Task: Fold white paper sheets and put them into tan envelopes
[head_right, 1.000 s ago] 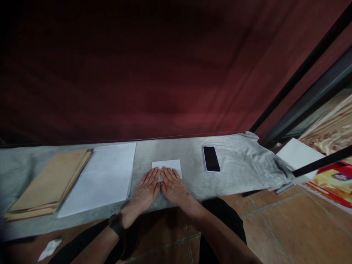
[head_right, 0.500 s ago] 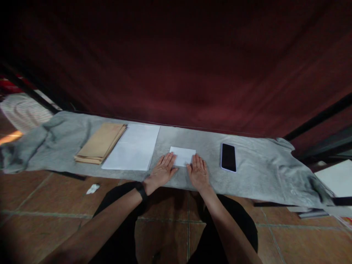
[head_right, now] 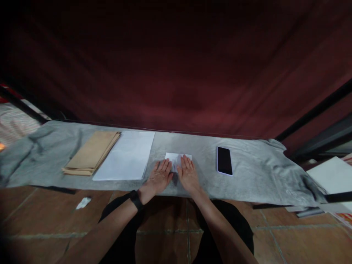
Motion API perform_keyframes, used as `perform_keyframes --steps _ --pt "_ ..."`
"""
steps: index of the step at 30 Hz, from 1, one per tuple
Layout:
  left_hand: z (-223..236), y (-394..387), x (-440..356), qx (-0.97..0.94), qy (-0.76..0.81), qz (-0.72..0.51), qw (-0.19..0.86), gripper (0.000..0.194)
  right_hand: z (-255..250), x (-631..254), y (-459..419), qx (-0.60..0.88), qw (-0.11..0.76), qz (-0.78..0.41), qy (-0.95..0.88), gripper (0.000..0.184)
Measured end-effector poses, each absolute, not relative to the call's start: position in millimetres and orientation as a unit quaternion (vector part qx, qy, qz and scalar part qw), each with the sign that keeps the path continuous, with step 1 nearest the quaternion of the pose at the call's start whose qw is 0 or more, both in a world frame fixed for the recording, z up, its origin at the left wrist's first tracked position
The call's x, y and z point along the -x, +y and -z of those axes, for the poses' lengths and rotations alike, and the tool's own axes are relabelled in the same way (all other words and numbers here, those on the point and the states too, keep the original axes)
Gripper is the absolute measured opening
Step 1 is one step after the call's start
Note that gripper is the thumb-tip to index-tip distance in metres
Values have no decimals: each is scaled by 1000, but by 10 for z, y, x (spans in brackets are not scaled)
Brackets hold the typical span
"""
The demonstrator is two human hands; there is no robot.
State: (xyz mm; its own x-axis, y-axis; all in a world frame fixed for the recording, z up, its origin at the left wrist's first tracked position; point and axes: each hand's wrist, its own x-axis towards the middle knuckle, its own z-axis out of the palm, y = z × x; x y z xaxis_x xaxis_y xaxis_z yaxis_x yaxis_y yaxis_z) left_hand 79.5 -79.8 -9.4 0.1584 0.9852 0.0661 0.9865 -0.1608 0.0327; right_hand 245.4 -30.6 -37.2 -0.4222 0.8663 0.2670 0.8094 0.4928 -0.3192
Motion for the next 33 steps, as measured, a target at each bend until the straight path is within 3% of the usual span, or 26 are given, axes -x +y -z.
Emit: perform_keyframes --steps 6,18,24,33 --pt "-11 -506 -825 774 -626 93 19 49 379 -2286 -266 462 179 -78 -865 52" --pt "371 -311 -823 771 -627 108 21 64 467 -2339 -161 512 144 -10 -847 54" --pt "401 -308 -744 751 -653 98 17 64 501 -2417 -90 553 167 22 -816 51" --pt "369 -365 -595 732 -677 73 5 65 521 -2603 -34 589 128 37 -797 56"
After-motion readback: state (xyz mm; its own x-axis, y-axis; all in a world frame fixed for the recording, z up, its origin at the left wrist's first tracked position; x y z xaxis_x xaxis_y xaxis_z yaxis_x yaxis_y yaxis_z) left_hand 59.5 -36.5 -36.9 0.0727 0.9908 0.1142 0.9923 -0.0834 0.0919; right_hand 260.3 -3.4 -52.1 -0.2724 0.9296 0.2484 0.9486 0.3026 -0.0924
